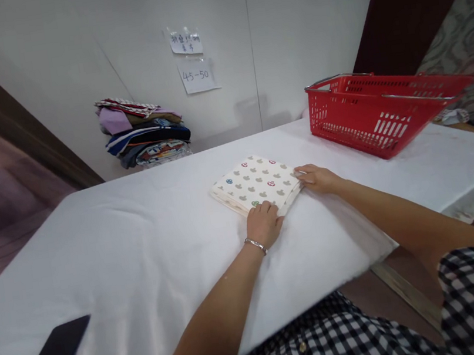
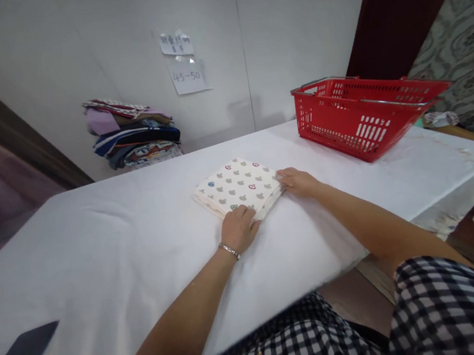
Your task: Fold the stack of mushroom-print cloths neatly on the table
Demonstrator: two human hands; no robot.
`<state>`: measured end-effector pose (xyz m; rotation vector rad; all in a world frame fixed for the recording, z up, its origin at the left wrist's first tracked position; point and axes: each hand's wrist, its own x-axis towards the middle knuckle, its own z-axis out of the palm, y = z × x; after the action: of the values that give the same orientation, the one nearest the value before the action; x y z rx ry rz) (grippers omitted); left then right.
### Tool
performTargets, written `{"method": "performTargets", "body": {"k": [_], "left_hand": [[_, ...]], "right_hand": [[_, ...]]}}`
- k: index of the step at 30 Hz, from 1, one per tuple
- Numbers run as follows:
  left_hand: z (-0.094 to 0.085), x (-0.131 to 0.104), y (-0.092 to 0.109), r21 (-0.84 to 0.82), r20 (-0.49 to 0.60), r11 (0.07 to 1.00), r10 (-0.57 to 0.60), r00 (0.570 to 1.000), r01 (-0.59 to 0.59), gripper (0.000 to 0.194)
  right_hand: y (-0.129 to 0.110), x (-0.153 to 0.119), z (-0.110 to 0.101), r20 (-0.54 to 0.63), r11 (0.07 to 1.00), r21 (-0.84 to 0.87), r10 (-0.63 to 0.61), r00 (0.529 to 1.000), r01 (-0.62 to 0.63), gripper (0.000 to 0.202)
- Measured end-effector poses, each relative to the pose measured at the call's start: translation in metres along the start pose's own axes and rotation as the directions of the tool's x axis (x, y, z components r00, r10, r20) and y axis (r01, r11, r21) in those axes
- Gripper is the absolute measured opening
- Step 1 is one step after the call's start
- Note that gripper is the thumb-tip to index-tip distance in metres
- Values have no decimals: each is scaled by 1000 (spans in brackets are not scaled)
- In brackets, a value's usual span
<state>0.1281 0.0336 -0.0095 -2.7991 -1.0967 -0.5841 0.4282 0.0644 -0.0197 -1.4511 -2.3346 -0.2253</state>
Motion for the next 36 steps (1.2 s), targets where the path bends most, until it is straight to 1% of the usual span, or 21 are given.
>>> {"method": "performTargets", "body": {"k": [2, 5, 8, 10, 13, 16, 21, 27, 30, 32, 36], "left_hand": [[-1, 0, 1, -1, 1, 1000, -13, 1000, 13, 21], [-1, 0, 1, 16, 3, 999, -31, 1000, 31, 15], [0, 1, 0, 45, 1, 999, -29, 1000, 29, 17], [1, 2, -1, 67, 0, 998, 1, 1000, -1, 19], [2, 3, -1, 94, 2, 994, 53, 999, -53, 19], [1, 2, 0, 113, 16, 991, 74, 997, -75, 18], [-3, 0, 5, 92, 40, 995, 38, 998, -42, 16], [-9, -3, 7, 69, 70, 998, -15, 997, 11, 25], [-9, -4, 8, 62, 72, 998, -24, 997, 19, 31], [-9, -4, 8, 65, 75, 998, -24, 997, 19, 28], [-8, -3, 8, 72, 60, 997, -26, 998, 22, 14]], "right_hand": [[0, 2, -1, 3, 1000, -11, -13, 1000, 13, 25], [-3, 8, -3, -1, 999, -31, -10, 1000, 10, 26], [-7, 13, -5, -74, 998, -50, 40, 996, -44, 29], [-9, 14, -5, -107, 996, -48, 73, 992, -79, 30], [-12, 12, -5, -61, 998, -26, 61, 996, -63, 30], [-13, 8, -4, -20, 999, -26, 32, 999, -33, 30], [-10, 3, -5, -4, 999, -48, -2, 1000, 2, 28], [-1, 3, 0, 25, 999, -51, -9, 1000, 10, 26], [1, 3, 1, 31, 999, -27, -16, 999, 16, 29], [1, 2, 1, 39, 999, -18, -25, 999, 26, 32], [-1, 0, 2, 40, 999, -30, -24, 999, 25, 33]]}}
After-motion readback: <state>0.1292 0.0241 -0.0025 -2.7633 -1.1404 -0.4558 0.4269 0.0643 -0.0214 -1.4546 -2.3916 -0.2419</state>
